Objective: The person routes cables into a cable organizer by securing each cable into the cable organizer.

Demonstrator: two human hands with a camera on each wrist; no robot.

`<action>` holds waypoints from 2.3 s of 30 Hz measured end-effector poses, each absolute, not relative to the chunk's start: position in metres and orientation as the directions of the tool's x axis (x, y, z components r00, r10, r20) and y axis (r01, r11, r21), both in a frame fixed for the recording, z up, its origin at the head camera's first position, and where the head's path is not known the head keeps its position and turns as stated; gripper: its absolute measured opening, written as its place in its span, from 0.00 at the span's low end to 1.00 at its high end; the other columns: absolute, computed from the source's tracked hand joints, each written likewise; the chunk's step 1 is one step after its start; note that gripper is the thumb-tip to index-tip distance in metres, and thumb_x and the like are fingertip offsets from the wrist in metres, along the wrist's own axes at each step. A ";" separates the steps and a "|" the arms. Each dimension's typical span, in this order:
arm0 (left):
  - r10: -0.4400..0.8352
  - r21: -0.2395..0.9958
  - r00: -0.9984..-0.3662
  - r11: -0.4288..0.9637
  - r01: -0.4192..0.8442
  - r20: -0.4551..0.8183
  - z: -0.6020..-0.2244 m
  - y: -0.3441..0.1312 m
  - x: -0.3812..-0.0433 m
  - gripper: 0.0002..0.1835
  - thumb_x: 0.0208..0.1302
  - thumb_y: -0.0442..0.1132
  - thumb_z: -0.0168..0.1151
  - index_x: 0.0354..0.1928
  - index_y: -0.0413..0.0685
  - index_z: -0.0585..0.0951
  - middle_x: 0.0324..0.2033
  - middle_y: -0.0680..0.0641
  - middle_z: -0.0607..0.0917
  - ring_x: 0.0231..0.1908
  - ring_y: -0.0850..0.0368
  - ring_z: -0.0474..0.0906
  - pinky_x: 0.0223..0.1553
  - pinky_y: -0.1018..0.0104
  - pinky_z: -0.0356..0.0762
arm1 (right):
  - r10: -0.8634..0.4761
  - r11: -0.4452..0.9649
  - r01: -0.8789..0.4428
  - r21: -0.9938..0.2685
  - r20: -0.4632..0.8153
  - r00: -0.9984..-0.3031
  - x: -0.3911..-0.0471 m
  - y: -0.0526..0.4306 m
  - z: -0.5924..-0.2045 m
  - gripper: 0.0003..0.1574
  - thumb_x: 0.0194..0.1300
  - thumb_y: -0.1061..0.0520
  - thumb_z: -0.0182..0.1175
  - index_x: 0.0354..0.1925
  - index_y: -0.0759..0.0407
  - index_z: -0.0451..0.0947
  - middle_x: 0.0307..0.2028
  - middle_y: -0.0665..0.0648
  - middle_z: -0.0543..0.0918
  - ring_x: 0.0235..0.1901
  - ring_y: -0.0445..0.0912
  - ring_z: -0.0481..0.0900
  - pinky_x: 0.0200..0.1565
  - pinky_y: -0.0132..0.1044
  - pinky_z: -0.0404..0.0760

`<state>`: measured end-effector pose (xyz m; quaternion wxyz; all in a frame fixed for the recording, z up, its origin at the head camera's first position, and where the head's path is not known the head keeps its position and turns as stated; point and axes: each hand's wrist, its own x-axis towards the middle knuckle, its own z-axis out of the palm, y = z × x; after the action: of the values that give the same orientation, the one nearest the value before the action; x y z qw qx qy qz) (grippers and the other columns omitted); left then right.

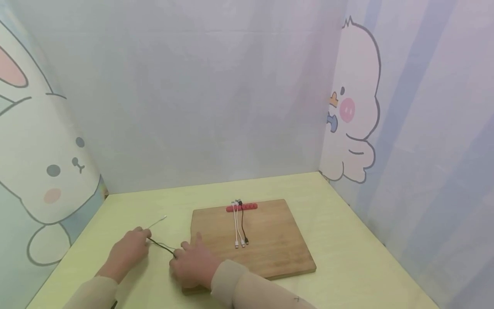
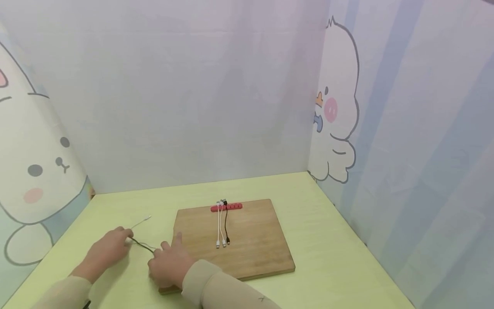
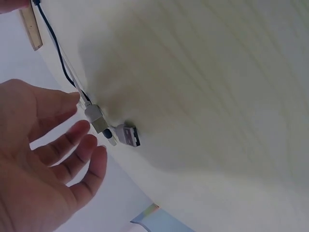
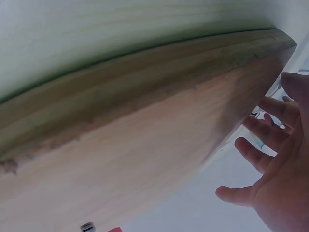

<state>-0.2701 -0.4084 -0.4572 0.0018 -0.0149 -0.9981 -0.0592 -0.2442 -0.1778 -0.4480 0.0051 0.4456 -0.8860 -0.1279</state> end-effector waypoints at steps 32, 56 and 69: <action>-0.030 0.315 -0.994 0.947 -0.060 -0.101 -0.441 -0.429 -0.262 0.21 0.54 0.28 0.55 0.52 0.29 0.77 0.46 0.25 0.80 0.33 0.48 0.76 0.30 0.55 0.77 | -0.768 0.615 -0.771 0.167 -0.093 -0.633 -0.252 -0.174 -0.459 0.24 0.68 0.25 0.42 0.53 0.26 0.74 0.62 0.36 0.71 0.65 0.39 0.67 0.68 0.69 0.53; 0.052 0.609 -0.988 0.782 0.133 0.149 -0.349 -0.418 -0.238 0.14 0.66 0.56 0.60 0.48 0.61 0.82 0.49 0.53 0.86 0.44 0.74 0.76 0.43 0.70 0.76 | -0.753 0.649 -0.748 0.136 -0.028 -0.658 -0.267 -0.191 -0.455 0.27 0.70 0.27 0.40 0.60 0.31 0.70 0.62 0.33 0.72 0.66 0.38 0.67 0.68 0.66 0.59; 0.007 0.565 -0.970 0.812 0.147 0.243 -0.346 -0.408 -0.249 0.13 0.66 0.50 0.63 0.47 0.53 0.83 0.45 0.47 0.88 0.38 0.69 0.79 0.37 0.68 0.75 | -0.905 0.425 -0.855 0.298 0.124 -0.407 -0.258 -0.178 -0.455 0.15 0.67 0.45 0.58 0.51 0.40 0.71 0.42 0.39 0.74 0.42 0.34 0.71 0.46 0.28 0.75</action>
<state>-0.2487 -0.4081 -0.3457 0.1154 -0.0409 -0.9448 -0.3039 -0.2581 -0.1780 -0.4550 0.1338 0.5278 -0.8335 -0.0939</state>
